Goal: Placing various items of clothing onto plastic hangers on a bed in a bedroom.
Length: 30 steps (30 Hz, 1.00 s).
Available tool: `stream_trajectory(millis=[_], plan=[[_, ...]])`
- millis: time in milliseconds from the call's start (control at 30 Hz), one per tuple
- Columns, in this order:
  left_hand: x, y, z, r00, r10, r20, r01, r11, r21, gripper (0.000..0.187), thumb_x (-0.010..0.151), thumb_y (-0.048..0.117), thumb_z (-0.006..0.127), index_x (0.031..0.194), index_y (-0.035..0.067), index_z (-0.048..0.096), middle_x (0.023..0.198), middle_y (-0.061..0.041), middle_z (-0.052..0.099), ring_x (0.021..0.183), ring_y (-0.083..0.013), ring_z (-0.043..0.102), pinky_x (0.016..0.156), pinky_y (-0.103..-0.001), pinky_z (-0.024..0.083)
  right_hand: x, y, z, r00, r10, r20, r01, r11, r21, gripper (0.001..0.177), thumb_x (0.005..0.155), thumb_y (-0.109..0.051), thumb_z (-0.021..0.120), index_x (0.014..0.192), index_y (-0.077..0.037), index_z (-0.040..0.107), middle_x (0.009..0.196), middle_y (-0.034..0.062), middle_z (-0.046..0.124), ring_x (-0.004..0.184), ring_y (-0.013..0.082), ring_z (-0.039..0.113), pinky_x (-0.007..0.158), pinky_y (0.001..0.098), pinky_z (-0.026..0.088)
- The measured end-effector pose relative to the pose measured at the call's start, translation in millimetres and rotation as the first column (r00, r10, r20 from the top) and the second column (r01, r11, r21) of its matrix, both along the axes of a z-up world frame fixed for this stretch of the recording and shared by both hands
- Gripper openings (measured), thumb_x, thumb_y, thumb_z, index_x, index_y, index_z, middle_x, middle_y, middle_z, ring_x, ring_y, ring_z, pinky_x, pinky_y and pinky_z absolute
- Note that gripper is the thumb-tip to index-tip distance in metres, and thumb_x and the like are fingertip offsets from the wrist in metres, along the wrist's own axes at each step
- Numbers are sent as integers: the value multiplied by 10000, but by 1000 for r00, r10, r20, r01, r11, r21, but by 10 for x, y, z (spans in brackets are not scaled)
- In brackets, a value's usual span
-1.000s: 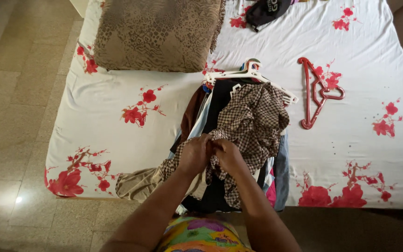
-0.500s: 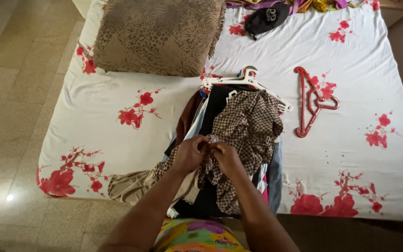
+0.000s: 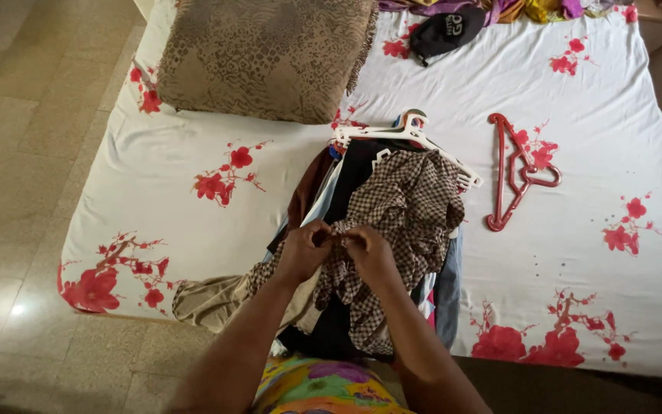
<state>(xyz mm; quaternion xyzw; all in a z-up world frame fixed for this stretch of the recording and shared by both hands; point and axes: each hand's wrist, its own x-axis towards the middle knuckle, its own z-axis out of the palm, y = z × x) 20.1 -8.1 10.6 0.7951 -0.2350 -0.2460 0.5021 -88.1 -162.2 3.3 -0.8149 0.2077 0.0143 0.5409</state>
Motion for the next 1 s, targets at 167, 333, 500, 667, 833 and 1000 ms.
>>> stream_trajectory(millis=[167, 333, 500, 667, 833, 1000], plan=[[-91, 39, 178, 997, -63, 55, 64, 998, -14, 203, 898, 172, 766, 1013, 26, 682, 826, -129, 723, 697, -199, 652, 656, -379, 520, 61, 123, 615, 994, -113, 1, 111, 974, -198, 617, 891, 37, 623, 1487, -104, 554, 1410, 154, 531, 1081, 357, 633, 808, 469, 541], [-127, 35, 355, 996, -84, 25, 85, 996, -39, 214, 870, 143, 757, 1046, 53, 676, 789, -120, 690, 654, -187, 608, 621, -393, 493, 93, 11, 190, 977, 150, 150, -82, 920, -382, 526, 790, 115, 616, 1297, -17, 648, 1451, 207, 508, 1244, 425, 551, 881, 454, 565], [-116, 34, 168, 995, 18, -96, -4, 991, 136, 99, 945, 93, 652, 1043, 97, 643, 721, -105, 605, 552, -202, 460, 552, -422, 386, 24, 34, 126, 995, 90, 39, -75, 955, -286, 271, 950, 3, 647, 1219, -17, 671, 1265, 182, 666, 1172, 378, 674, 921, 464, 576], [-35, 16, -157, 975, -50, -218, -9, 965, -263, 81, 916, 27, 665, 974, 48, 613, 781, -72, 586, 648, -138, 474, 601, -360, 411, -34, -44, 0, 981, 66, 180, -35, 985, -167, 407, 974, 0, 662, 1370, 62, 592, 1354, 297, 598, 1229, 415, 570, 924, 538, 512], [-65, -62, 7, 946, -66, -316, -35, 952, -304, 66, 922, 36, 639, 981, 44, 610, 831, -57, 576, 703, -151, 486, 643, -371, 430, 14, 56, 681, 939, -61, -339, 89, 994, 70, 423, 1047, -75, 517, 1469, -48, 545, 1349, 299, 660, 1017, 559, 678, 882, 606, 523], [-95, -124, -129, 995, -36, -97, -4, 926, -377, 115, 894, 3, 614, 1004, 34, 612, 885, -58, 594, 799, -156, 541, 724, -354, 475, -87, -139, -18, 1000, 25, -17, -25, 999, -34, 431, 1007, -15, 603, 1432, 3, 537, 1555, 309, 406, 1381, 464, 403, 998, 529, 497]])
